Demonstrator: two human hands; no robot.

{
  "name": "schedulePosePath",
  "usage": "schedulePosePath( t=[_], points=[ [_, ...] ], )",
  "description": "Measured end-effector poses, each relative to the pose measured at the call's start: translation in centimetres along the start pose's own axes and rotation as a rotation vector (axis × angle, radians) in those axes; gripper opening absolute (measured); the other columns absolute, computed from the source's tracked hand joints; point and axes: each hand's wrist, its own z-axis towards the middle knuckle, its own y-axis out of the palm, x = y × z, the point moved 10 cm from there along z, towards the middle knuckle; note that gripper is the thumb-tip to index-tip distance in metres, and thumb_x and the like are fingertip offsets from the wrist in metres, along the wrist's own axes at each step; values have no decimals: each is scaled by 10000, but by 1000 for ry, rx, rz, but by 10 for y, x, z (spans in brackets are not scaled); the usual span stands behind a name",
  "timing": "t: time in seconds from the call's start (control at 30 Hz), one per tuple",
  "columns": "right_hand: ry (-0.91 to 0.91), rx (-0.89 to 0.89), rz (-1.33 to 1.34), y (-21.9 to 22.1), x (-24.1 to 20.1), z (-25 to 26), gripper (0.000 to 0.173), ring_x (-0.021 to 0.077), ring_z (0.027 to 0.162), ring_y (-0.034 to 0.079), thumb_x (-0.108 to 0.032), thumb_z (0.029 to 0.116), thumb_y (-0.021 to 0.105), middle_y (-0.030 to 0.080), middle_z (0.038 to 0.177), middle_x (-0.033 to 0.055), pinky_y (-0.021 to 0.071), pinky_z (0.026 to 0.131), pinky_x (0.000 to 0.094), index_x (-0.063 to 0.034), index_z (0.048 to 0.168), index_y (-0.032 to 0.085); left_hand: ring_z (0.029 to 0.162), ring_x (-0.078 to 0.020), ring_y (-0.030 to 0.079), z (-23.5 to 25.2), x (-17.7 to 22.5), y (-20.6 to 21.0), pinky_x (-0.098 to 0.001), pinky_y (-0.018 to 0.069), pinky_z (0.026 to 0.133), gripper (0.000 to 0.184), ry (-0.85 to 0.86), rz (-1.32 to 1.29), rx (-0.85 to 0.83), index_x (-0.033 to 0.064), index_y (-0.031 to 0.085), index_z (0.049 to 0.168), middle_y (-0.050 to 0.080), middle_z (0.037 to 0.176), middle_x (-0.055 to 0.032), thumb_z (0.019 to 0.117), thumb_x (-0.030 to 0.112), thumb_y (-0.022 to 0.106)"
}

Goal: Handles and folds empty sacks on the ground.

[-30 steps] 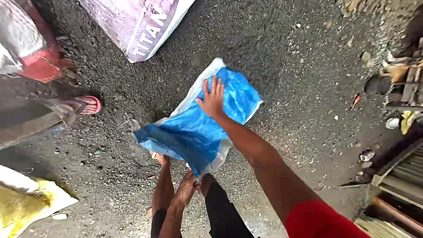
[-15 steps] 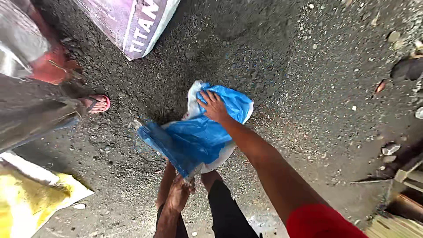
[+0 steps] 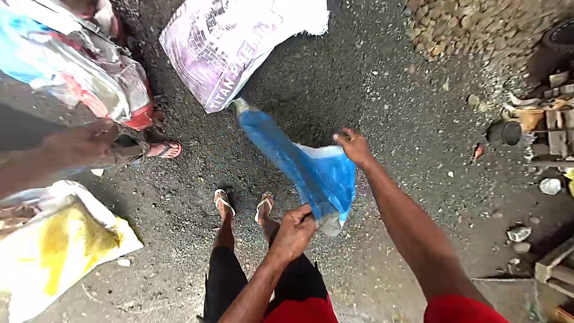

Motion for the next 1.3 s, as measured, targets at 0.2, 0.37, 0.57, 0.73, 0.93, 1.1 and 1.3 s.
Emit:
schedulePosePath(
  t=[0.2, 0.37, 0.57, 0.73, 0.93, 1.1, 1.3],
  points=[
    [-171, -201, -286, 18, -165, -126, 1099, 414, 1172, 643, -519, 801, 834, 584, 1429, 210, 519, 946, 651, -88, 1631, 256, 1040, -331, 698, 7, 20, 90, -570, 529, 918, 337, 16, 622, -220, 21, 703, 1184, 727, 1060, -192, 1029, 180, 450],
    [-30, -90, -616, -42, -102, -134, 434, 562, 1108, 623, -124, 936, 672, 647, 1179, 353, 467, 883, 767, 22, 1336, 592, 1099, -313, 694, -36, 13, 172, -524, 542, 963, 336, 110, 494, -275, 22, 671, 1293, 722, 1162, -181, 1057, 151, 471],
    [28, 356, -455, -162, -75, -305, 315, 509, 1037, 657, -195, 1027, 553, 675, 1108, 327, 469, 887, 741, 23, 1225, 665, 1343, -320, 560, -152, -7, 209, -500, 432, 1139, 576, 220, 398, -766, 5, 407, 1550, 543, 1478, -218, 1059, 266, 559],
    [179, 721, -71, -201, -14, -443, 301, 280, 981, 677, -180, 1002, 607, 680, 1122, 202, 543, 886, 550, -16, 1253, 640, 1309, -329, 586, -223, -33, 146, -483, 478, 1106, 662, 174, 337, -829, 29, 385, 1567, 530, 1483, -230, 1004, 238, 663],
    [46, 946, 326, -222, -8, -522, 237, 92, 921, 689, -105, 1026, 547, 695, 1065, 13, 595, 861, 349, -72, 1244, 634, 1198, -322, 652, -220, -131, -49, -501, 520, 1039, 481, -217, 354, -463, 0, 533, 1444, 651, 1308, -231, 1043, 261, 586],
    [-11, 1009, 82, -240, -57, -548, 266, 138, 1015, 663, -167, 1024, 532, 671, 1129, 80, 557, 929, 393, -30, 1233, 623, 1096, -359, 683, -254, -211, -277, -552, 541, 966, 443, -376, 452, 94, 8, 550, 1409, 654, 1271, -252, 1061, 281, 527],
    [200, 671, -597, -95, 18, -476, 402, 548, 1169, 609, -237, 1069, 492, 637, 1196, 386, 443, 993, 723, 102, 1216, 651, 1123, -396, 653, -460, -277, -436, -554, 516, 968, 444, -694, 422, 612, -29, 522, 1421, 621, 1305, -282, 1076, 250, 505]
  ],
)
